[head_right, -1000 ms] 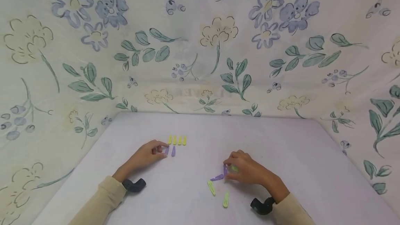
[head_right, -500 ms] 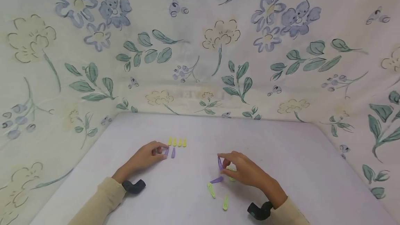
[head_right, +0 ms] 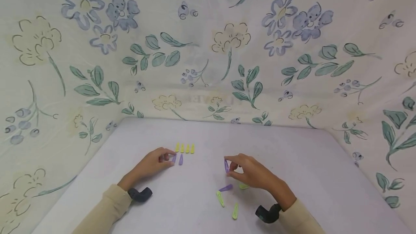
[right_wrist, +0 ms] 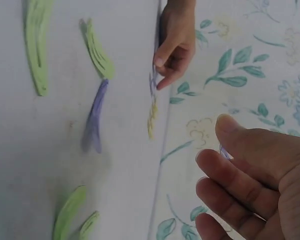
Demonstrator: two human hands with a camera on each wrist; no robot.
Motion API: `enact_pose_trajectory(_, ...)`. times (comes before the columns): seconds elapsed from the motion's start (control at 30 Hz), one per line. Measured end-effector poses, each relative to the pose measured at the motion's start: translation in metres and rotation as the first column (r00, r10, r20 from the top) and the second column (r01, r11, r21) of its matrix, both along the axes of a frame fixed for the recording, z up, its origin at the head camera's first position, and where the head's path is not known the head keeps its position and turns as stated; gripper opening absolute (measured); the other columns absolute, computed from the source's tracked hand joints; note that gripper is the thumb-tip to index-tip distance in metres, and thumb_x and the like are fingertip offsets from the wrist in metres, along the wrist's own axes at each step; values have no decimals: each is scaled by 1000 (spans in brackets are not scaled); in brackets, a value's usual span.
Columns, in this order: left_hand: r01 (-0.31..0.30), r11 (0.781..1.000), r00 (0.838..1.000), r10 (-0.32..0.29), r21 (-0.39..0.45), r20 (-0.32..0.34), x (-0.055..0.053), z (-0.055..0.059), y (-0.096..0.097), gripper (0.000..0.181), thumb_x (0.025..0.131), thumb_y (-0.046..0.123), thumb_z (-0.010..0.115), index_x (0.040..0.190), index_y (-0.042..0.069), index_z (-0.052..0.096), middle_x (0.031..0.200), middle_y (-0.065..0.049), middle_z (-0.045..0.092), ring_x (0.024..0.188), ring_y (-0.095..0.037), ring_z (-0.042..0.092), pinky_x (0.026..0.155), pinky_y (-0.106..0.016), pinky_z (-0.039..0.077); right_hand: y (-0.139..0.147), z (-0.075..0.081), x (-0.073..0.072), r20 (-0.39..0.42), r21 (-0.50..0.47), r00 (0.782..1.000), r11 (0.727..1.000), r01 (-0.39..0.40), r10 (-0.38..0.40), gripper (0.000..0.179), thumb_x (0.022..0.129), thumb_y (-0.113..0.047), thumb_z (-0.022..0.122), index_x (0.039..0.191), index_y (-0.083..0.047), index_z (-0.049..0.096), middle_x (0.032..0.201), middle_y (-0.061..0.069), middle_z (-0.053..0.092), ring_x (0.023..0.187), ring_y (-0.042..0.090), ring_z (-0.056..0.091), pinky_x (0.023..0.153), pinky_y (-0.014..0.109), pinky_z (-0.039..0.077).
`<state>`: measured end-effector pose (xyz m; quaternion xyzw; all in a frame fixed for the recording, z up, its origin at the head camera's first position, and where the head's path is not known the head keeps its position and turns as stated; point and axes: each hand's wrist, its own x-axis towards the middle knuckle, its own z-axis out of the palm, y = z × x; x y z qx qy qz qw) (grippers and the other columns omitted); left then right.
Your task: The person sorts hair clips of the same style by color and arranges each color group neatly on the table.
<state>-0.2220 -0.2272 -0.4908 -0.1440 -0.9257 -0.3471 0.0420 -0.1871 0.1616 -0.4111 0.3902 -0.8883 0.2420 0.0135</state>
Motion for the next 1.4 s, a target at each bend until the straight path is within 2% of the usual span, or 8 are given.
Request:
enact_pose_trajectory(0.2, -12, 1000, 1000, 12, -6, -1, 1, 2, -3, 35, 87, 25, 78, 121, 19, 70, 90, 6, 56, 77, -11, 48, 67, -25, 41, -10, 12, -12, -7, 20, 999, 999, -45, 45, 52, 89, -22, 75, 135, -3, 60, 98, -7, 67, 94, 19, 67, 81, 26, 56)
enact_pose_trajectory(0.57, -17, 1000, 1000, 17, -3, -6, 2, 2, -7, 34, 88, 25, 77, 121, 19, 70, 91, 5, 57, 78, -10, 48, 68, -25, 40, -37, 26, -24, 3, 41, 997, 996, -81, 81, 47, 92, -29, 72, 133, -8, 62, 101, -5, 68, 95, 12, 64, 77, 25, 53)
enact_pose_trajectory(0.8, -22, 1000, 1000, 22, 5, 6, 5, 5, -8, 35, 88, 24, 78, 121, 17, 70, 90, 4, 58, 77, -10, 48, 67, -25, 40, -67, 29, -28, -56, 39, 992, 993, -109, 111, 46, 91, -30, 74, 130, -8, 65, 100, -2, 66, 94, 14, 65, 76, 22, 53)
enact_pose_trajectory(0.97, -31, 999, 999, 31, -13, 16, 3, 6, -8, 35, 88, 25, 78, 122, 19, 70, 91, 6, 57, 78, -11, 49, 67, -25, 41, -87, 26, -35, -80, 39, 987, 989, -140, 142, 44, 92, -33, 73, 127, -7, 65, 99, 4, 67, 92, 16, 65, 76, 24, 54)
enact_pose_trajectory(1.1, -41, 999, 999, 41, -21, -2, 2, 4, -8, 35, 88, 25, 78, 121, 19, 70, 90, 6, 57, 77, -10, 49, 67, -26, 41, -101, 22, -43, -28, 31, 991, 991, -133, 134, 46, 92, -36, 72, 128, -7, 65, 101, 6, 68, 92, 14, 64, 79, 26, 55)
enact_pose_trajectory(1.3, -4, 1000, 1000, 4, -24, 22, 2, 1, -3, 36, 89, 28, 76, 123, 20, 69, 91, 7, 57, 78, -10, 49, 68, -24, 42, -110, 7, -51, 52, 15, 994, 995, -100, 99, 47, 92, -35, 73, 126, -4, 66, 98, 1, 67, 89, 12, 63, 76, 22, 54)
enact_pose_trajectory(1.4, 2, 1000, 1000, -2, -13, 9, 3, 0, -1, 36, 88, 28, 77, 122, 19, 69, 90, 6, 57, 77, -10, 49, 67, -25, 42, -116, 0, -53, 71, 8, 992, 995, -103, 102, 45, 92, -33, 73, 125, -3, 66, 99, 1, 67, 88, 13, 63, 76, 22, 53)
